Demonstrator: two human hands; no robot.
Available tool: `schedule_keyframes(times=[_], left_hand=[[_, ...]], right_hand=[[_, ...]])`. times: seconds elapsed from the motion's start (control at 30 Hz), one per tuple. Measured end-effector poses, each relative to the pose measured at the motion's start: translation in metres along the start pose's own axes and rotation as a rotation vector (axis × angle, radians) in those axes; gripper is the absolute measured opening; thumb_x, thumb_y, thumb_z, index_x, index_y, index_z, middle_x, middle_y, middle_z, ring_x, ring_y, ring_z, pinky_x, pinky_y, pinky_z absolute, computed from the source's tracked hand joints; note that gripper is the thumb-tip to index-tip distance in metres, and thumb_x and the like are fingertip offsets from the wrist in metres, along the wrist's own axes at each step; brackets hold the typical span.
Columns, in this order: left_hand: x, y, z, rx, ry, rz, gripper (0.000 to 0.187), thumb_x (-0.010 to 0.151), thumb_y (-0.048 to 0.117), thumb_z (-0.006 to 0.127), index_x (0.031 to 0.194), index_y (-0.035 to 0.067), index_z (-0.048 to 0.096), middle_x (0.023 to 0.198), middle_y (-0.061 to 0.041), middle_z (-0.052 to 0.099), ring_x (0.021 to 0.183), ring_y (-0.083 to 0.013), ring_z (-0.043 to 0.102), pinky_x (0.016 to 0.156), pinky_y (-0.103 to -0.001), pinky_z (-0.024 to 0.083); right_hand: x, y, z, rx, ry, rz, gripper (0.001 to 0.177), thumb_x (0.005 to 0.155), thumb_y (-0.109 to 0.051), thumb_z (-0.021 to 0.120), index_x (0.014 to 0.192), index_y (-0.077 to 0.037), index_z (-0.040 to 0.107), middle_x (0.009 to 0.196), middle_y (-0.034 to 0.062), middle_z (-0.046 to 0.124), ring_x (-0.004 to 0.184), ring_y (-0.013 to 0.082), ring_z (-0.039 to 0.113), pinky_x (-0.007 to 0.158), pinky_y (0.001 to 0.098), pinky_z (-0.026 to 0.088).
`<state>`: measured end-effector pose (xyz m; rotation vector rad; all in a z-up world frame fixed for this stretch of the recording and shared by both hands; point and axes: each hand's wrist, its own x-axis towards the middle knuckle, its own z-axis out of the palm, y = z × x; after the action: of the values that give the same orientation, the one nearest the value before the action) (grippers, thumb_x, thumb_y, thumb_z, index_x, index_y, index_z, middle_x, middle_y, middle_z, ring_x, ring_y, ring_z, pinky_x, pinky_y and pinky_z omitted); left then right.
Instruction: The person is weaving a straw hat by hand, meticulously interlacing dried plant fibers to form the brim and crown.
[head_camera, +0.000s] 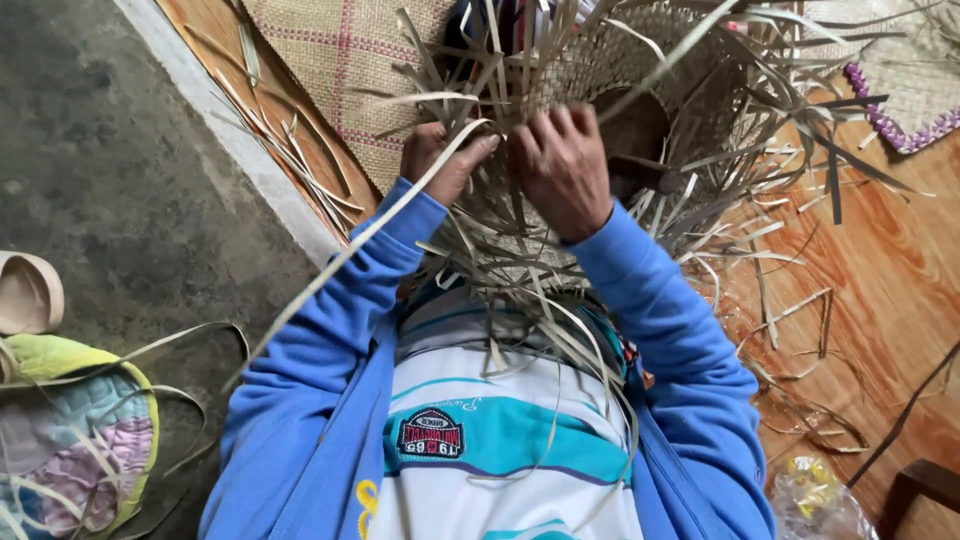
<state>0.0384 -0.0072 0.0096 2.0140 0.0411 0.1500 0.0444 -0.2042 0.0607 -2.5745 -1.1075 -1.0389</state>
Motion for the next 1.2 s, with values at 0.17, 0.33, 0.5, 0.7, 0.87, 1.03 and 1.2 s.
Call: schedule_keyframes(times=[0.17,0.33,0.5,0.7,0.87,1.03,1.2], left_hand=[[0.007,0.012,0.01,-0.035,-0.063,-0.326,0.026,0.071,0.052,0.093,0.086,0.032,0.084,0.08,0.004,0.08,0.09,-0.0255,0.079,0.091,-0.033,0.057],[0.003,0.019,0.013,0.01,0.081,-0.316,0.049,0.064,0.056,0.098,0.076,0.012,0.078,0.07,-0.007,0.077,0.085,-0.0299,0.079,0.082,-0.039,0.06],[0.001,0.008,0.004,-0.018,0.065,-0.153,0.03,0.077,0.046,0.094,0.082,0.02,0.082,0.077,-0.003,0.078,0.087,-0.0279,0.078,0.082,-0.036,0.059],[-0.003,0.003,-0.001,-0.089,0.065,-0.122,0.035,0.079,0.045,0.094,0.082,0.013,0.079,0.071,-0.007,0.075,0.078,-0.0264,0.076,0.085,-0.037,0.056],[0.017,-0.031,0.002,-0.147,0.096,-0.207,0.027,0.085,0.03,0.088,0.08,0.014,0.067,0.061,0.001,0.064,0.044,-0.0127,0.057,0.044,-0.028,0.057],[0.016,-0.013,-0.004,-0.044,-0.017,-0.403,0.066,0.069,0.076,0.074,0.065,0.014,0.051,0.047,0.007,0.038,0.035,-0.0124,0.048,0.041,-0.031,0.055],[-0.001,-0.003,0.001,-0.023,0.116,0.099,0.041,0.079,0.052,0.084,0.084,0.012,0.077,0.068,0.0,0.075,0.059,-0.0135,0.073,0.062,-0.032,0.065]], right_hand=[[-0.03,-0.036,-0.005,0.033,-0.015,0.103,0.004,0.098,-0.011,0.059,0.099,-0.01,0.062,0.08,0.0026,0.048,0.071,0.0231,0.057,0.064,0.0344,0.049],[-0.011,-0.043,-0.051,0.692,-0.12,0.447,0.011,0.104,-0.003,0.056,0.105,-0.001,0.067,0.078,0.0128,0.059,0.07,0.0407,0.065,0.062,0.0415,0.054],[-0.021,-0.017,-0.015,0.925,-0.523,0.829,0.05,0.112,-0.037,0.051,0.069,-0.012,0.058,0.051,0.0072,0.062,0.052,0.0298,0.068,0.055,0.036,0.053],[-0.027,-0.009,0.014,0.98,-0.619,0.773,0.034,0.099,-0.027,0.07,0.07,-0.008,0.067,0.056,0.0111,0.064,0.063,0.0337,0.072,0.059,0.0407,0.052],[-0.033,-0.028,-0.021,0.972,-0.531,0.733,0.034,0.091,-0.03,0.081,0.073,-0.004,0.068,0.062,0.0173,0.066,0.069,0.0448,0.068,0.064,0.048,0.05],[-0.072,-0.026,-0.039,0.774,-0.583,0.597,0.017,0.085,-0.007,0.074,0.099,-0.001,0.08,0.089,0.0149,0.08,0.063,0.0309,0.073,0.061,0.0403,0.057],[-0.044,-0.017,-0.033,0.771,-0.04,0.423,0.017,0.093,-0.001,0.081,0.106,0.002,0.07,0.101,0.0168,0.068,0.077,0.0242,0.066,0.065,0.0335,0.057]])
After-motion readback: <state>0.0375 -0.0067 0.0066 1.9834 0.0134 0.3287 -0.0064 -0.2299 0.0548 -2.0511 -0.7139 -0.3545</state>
